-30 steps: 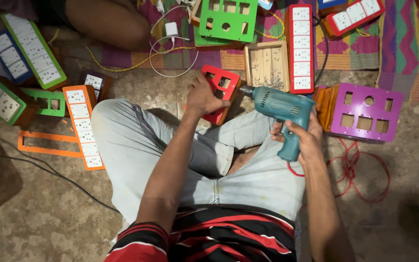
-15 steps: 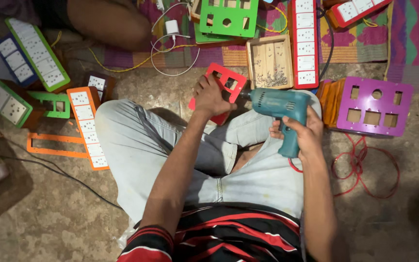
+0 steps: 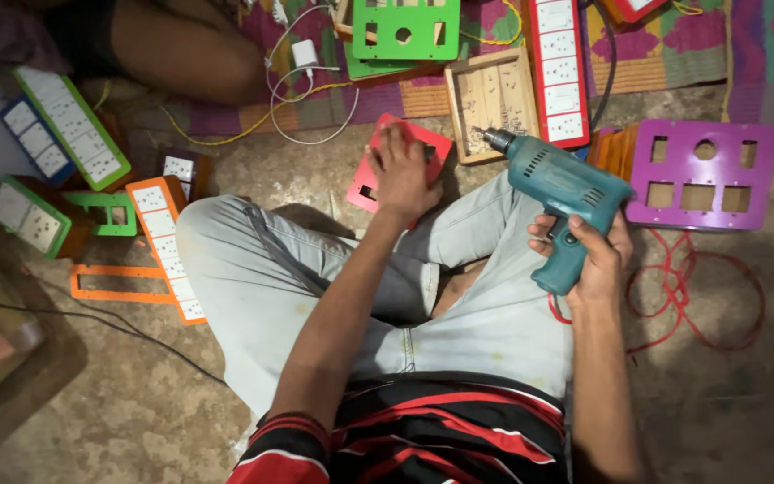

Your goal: The person sits on the floor and uses a corded drill to make holes in red and purple plastic frames. They adjust the drill bit, position the frames on their lap, and drill multiple holes into each frame.

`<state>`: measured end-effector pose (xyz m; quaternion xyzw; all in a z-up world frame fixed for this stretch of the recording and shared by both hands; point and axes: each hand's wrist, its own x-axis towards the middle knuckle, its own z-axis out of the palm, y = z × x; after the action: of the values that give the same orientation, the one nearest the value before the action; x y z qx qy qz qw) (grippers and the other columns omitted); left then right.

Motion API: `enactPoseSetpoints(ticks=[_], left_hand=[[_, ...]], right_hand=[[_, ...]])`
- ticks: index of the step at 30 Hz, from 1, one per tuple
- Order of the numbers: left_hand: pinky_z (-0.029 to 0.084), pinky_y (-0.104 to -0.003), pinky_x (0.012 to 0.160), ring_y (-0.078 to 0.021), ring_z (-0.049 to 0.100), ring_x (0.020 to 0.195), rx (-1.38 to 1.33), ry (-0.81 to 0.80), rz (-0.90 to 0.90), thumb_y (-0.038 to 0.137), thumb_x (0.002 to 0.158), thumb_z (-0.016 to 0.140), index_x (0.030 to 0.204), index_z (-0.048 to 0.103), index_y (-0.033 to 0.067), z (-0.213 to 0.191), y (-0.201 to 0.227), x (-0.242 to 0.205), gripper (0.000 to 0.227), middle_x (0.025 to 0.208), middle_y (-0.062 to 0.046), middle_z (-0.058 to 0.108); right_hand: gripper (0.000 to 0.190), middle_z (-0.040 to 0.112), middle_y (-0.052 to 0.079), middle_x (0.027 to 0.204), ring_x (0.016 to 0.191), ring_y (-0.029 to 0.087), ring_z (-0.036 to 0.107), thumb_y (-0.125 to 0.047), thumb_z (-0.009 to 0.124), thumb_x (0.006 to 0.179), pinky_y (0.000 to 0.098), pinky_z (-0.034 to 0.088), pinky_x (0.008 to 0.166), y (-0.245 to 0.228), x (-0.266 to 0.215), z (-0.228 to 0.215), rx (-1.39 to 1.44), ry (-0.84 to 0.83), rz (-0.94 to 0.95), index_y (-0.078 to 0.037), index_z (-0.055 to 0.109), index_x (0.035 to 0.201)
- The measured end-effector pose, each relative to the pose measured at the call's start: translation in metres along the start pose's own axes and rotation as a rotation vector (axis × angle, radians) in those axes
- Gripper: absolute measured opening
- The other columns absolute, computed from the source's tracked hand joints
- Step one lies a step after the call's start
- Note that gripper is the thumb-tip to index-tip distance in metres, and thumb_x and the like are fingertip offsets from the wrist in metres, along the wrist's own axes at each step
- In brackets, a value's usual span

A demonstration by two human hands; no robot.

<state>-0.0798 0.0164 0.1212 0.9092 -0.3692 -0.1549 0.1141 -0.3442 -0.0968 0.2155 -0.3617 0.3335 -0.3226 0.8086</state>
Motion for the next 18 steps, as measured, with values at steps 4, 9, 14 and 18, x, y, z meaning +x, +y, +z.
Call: enactPoseSetpoints(ticks=[4,9,14,18], left_hand=[[0.011,-0.076,0.117,-0.0471,0.015,0.154,0.033,0.141,0.056,0.036,0.085,0.075,0.123,0.061,-0.0041,0.025,0.004,0.008,0.057,0.161,-0.03,0.023],[0.02,-0.075,0.115,-0.0456,0.025,0.149,-0.069,0.132,-0.011,0.035,0.084,0.074,0.12,0.066,0.002,0.031,0.004,0.012,0.049,0.159,-0.027,0.029],[0.021,-0.075,0.115,-0.0433,0.031,0.147,-0.09,0.122,0.009,0.037,0.084,0.076,0.11,0.07,0.0054,0.018,-0.004,0.006,0.041,0.157,-0.024,0.032],[0.02,-0.077,0.112,-0.043,0.034,0.143,-0.145,0.178,0.052,0.032,0.081,0.078,0.105,0.073,0.0082,0.02,-0.001,0.007,0.034,0.153,-0.024,0.036]], right_hand=[[0.047,0.07,0.026,0.105,0.087,0.037,0.074,-0.005,0.062,0.097,0.047,0.065,0.071,-0.001,0.005,0.001,-0.029,-0.035,0.048,-0.002,0.048,0.142],[0.043,0.07,0.026,0.105,0.088,0.037,0.074,-0.006,0.063,0.1,0.0474,0.065,0.072,-0.001,0.008,-0.004,-0.007,-0.052,0.047,0.0,0.049,0.14],[0.044,0.07,0.025,0.105,0.088,0.036,0.074,-0.005,0.062,0.099,0.0463,0.065,0.073,-0.001,0.008,-0.001,-0.017,-0.043,0.057,0.0,0.051,0.141],[0.042,0.071,0.024,0.106,0.087,0.035,0.074,-0.004,0.061,0.098,0.0462,0.065,0.072,-0.004,0.007,0.0,-0.024,-0.029,0.061,0.0,0.051,0.139]])
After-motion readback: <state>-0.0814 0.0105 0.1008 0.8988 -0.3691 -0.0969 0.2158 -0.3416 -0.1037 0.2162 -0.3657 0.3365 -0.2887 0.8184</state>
